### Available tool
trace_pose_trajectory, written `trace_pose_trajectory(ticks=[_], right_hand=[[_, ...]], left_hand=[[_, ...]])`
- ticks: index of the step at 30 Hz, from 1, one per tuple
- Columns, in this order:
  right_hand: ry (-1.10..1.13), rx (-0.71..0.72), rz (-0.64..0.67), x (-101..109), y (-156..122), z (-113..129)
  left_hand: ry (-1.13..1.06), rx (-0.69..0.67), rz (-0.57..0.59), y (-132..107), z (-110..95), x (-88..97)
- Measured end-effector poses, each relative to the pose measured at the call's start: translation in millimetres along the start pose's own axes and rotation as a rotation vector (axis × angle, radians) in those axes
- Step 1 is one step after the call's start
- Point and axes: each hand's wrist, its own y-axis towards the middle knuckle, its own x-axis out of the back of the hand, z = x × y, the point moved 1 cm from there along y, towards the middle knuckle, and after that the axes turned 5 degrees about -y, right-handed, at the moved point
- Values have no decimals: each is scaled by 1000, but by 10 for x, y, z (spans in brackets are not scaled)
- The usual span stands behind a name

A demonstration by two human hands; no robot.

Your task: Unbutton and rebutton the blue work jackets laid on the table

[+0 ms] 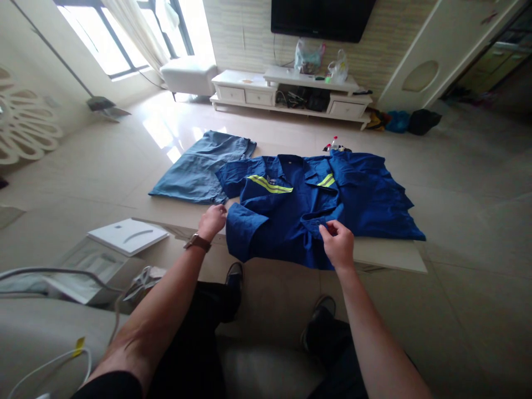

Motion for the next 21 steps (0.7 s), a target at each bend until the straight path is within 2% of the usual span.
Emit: trace_pose_trajectory(ticks=[2, 3, 5, 6, 8, 9, 11, 13, 21], right_hand=[[-3, 0, -21, 7, -8, -5], [0, 1, -27, 6, -12, -7], [8, 2, -24, 0, -17, -8], [12, 2, -18, -6, -20, -6], [15, -2, -8, -16, -27, -1], [14, -4, -3, -20, -30, 0], [13, -6, 6, -22, -33, -3], [10, -6, 13, -18, -28, -17], [12, -7, 30, -13, -5, -58]], left_hand=[[31, 25, -17, 28, 134, 89], [16, -20, -45, 3, 142, 107], [-50, -242, -61, -103, 45, 81], [-76, -383, -29, -172, -41, 36], [-61, -608, 100, -304, -221, -103], [-12, -666, 176, -355, -294, -186], [117, -682, 292, -416, -383, -344], [216, -657, 340, -434, -407, -458], [269, -571, 236, -521, -487, -579]])
